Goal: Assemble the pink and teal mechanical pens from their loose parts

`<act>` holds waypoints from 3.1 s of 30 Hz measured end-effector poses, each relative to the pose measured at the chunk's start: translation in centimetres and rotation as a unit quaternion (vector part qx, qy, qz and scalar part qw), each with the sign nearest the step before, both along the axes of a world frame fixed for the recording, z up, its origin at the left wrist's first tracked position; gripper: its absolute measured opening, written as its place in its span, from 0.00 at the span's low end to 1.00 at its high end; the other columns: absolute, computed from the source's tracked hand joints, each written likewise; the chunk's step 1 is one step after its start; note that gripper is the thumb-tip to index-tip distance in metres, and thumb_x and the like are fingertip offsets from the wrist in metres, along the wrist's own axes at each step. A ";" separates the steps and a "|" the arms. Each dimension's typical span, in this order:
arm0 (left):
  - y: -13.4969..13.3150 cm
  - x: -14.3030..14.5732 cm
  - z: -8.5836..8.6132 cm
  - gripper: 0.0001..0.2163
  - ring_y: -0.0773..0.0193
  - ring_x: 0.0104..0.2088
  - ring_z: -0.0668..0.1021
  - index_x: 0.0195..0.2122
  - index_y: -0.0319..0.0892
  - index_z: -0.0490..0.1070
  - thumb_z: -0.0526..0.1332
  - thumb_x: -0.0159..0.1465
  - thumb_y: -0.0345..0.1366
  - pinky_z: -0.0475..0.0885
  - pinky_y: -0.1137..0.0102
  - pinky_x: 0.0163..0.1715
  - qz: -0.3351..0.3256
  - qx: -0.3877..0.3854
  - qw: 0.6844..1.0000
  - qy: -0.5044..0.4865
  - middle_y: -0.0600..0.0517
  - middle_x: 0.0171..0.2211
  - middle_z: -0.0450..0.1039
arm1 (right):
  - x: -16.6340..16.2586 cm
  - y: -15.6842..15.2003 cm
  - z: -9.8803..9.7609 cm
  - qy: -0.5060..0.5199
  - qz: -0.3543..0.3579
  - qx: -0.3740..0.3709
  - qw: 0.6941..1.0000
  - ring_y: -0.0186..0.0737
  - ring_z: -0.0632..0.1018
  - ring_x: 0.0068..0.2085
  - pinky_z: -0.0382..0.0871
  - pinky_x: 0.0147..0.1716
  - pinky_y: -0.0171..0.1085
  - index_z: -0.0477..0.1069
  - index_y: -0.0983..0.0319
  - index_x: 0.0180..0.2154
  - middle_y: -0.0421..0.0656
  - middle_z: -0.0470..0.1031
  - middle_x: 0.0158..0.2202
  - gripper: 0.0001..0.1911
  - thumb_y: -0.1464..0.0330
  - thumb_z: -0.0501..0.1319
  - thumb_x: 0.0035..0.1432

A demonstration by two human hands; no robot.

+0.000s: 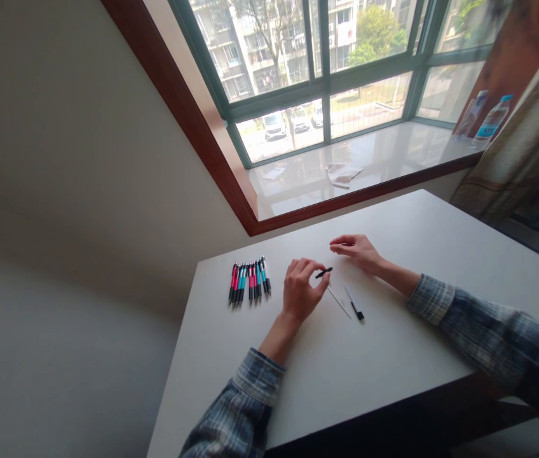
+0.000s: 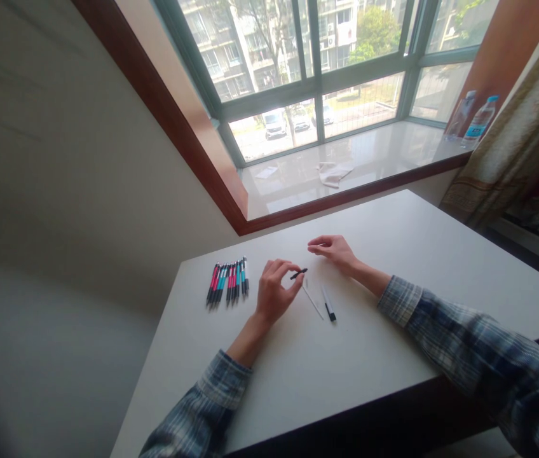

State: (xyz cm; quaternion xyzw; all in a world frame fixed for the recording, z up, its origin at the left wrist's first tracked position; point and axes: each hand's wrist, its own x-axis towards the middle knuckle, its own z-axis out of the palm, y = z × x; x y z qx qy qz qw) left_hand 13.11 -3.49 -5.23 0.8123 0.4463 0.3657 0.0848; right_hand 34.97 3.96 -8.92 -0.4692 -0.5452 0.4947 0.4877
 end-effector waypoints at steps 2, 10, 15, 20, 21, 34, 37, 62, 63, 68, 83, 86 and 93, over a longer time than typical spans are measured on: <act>0.5 -0.7 0.0 0.02 0.57 0.43 0.75 0.39 0.46 0.75 0.64 0.68 0.36 0.71 0.59 0.48 0.030 -0.011 0.999 -0.038 0.51 0.39 0.79 | 0.1 0.0 -0.2 0.022 0.011 -0.030 0.999 0.45 0.83 0.42 0.76 0.44 0.41 0.83 0.62 0.43 0.48 0.85 0.41 0.23 0.55 0.76 0.48; 1.2 -1.5 -1.1 0.02 0.60 0.37 0.76 0.38 0.47 0.76 0.66 0.65 0.35 0.71 0.64 0.40 0.082 -0.083 0.987 -0.112 0.53 0.37 0.80 | -0.3 -0.8 0.5 0.042 0.085 -0.036 0.995 0.44 0.83 0.41 0.77 0.46 0.43 0.83 0.62 0.43 0.47 0.84 0.40 0.21 0.57 0.75 0.50; 1.2 -1.2 -0.9 0.03 0.61 0.37 0.75 0.39 0.47 0.77 0.66 0.64 0.34 0.71 0.65 0.40 0.072 -0.098 0.985 -0.122 0.53 0.36 0.79 | -0.8 -1.6 1.5 -0.052 0.138 0.038 0.988 0.38 0.78 0.33 0.73 0.35 0.37 0.83 0.63 0.43 0.44 0.82 0.33 0.21 0.53 0.70 0.57; 1.2 -1.1 -0.8 0.04 0.61 0.37 0.76 0.39 0.47 0.78 0.66 0.64 0.34 0.71 0.65 0.40 0.064 -0.097 0.984 -0.134 0.53 0.37 0.79 | -0.9 -1.8 1.7 -0.080 0.163 0.084 0.980 0.44 0.80 0.40 0.74 0.39 0.39 0.84 0.61 0.44 0.47 0.84 0.43 0.20 0.53 0.66 0.60; 1.2 -1.1 -0.8 0.04 0.61 0.38 0.77 0.39 0.47 0.78 0.66 0.64 0.34 0.71 0.65 0.40 0.062 -0.096 0.984 -0.136 0.53 0.37 0.79 | -0.9 -1.8 1.6 -0.077 0.166 0.093 0.979 0.45 0.80 0.42 0.75 0.42 0.41 0.84 0.61 0.44 0.47 0.83 0.44 0.20 0.54 0.66 0.60; 1.0 -1.0 -0.6 0.03 0.60 0.39 0.77 0.39 0.47 0.79 0.67 0.64 0.34 0.72 0.65 0.40 0.031 -0.112 0.985 -0.131 0.53 0.35 0.79 | -1.3 -2.4 2.2 0.040 0.153 0.001 0.987 0.46 0.83 0.45 0.76 0.50 0.45 0.81 0.62 0.39 0.45 0.83 0.41 0.17 0.59 0.75 0.50; 1.0 -1.0 -0.6 0.03 0.60 0.39 0.77 0.39 0.47 0.79 0.67 0.64 0.34 0.72 0.65 0.40 0.030 -0.111 0.986 -0.125 0.53 0.35 0.79 | -1.3 -2.5 2.2 0.033 0.160 0.001 0.987 0.47 0.84 0.45 0.76 0.50 0.45 0.81 0.62 0.38 0.45 0.83 0.40 0.17 0.60 0.75 0.49; 1.1 -1.0 -0.6 0.03 0.61 0.39 0.76 0.39 0.47 0.79 0.68 0.64 0.34 0.69 0.67 0.39 0.012 -0.125 0.983 -0.135 0.52 0.36 0.79 | -1.6 -2.6 1.5 -0.039 0.154 0.059 0.986 0.42 0.81 0.38 0.75 0.40 0.40 0.80 0.63 0.42 0.45 0.83 0.38 0.19 0.56 0.70 0.57; 1.1 -1.0 -0.6 0.03 0.61 0.39 0.76 0.39 0.46 0.79 0.68 0.64 0.34 0.69 0.67 0.39 0.012 -0.126 0.983 -0.136 0.53 0.36 0.79 | -1.6 -2.6 1.5 -0.032 0.159 0.059 0.985 0.42 0.81 0.38 0.75 0.40 0.40 0.79 0.63 0.43 0.45 0.83 0.38 0.19 0.56 0.71 0.56; 1.1 -1.0 -0.6 0.03 0.62 0.38 0.76 0.40 0.47 0.79 0.68 0.65 0.34 0.68 0.67 0.38 0.019 -0.133 0.980 -0.144 0.53 0.36 0.79 | -1.5 -2.6 1.5 -0.042 0.162 0.066 0.984 0.44 0.82 0.42 0.76 0.44 0.42 0.80 0.62 0.42 0.46 0.83 0.40 0.18 0.56 0.71 0.56; 1.1 -1.0 -0.6 0.03 0.62 0.38 0.76 0.39 0.47 0.79 0.68 0.64 0.34 0.69 0.67 0.38 0.020 -0.134 0.981 -0.140 0.53 0.36 0.79 | -1.5 -3.0 1.9 -0.148 0.128 0.073 0.978 0.38 0.77 0.29 0.68 0.31 0.35 0.80 0.63 0.33 0.42 0.80 0.27 0.20 0.52 0.65 0.62; 1.1 -0.9 -0.5 0.03 0.62 0.38 0.76 0.39 0.47 0.79 0.68 0.64 0.34 0.69 0.67 0.38 0.017 -0.134 0.981 -0.140 0.53 0.37 0.80 | -1.5 -3.3 2.4 -0.195 0.118 0.094 0.969 0.37 0.76 0.28 0.66 0.30 0.35 0.79 0.63 0.30 0.42 0.79 0.25 0.22 0.52 0.62 0.64; 1.1 -0.9 -0.4 0.03 0.62 0.38 0.76 0.39 0.47 0.79 0.68 0.65 0.35 0.68 0.67 0.38 0.022 -0.136 0.980 -0.144 0.53 0.36 0.79 | -1.4 -3.4 2.6 -0.195 0.142 0.140 0.960 0.37 0.77 0.31 0.69 0.31 0.34 0.80 0.61 0.41 0.43 0.82 0.34 0.18 0.53 0.63 0.63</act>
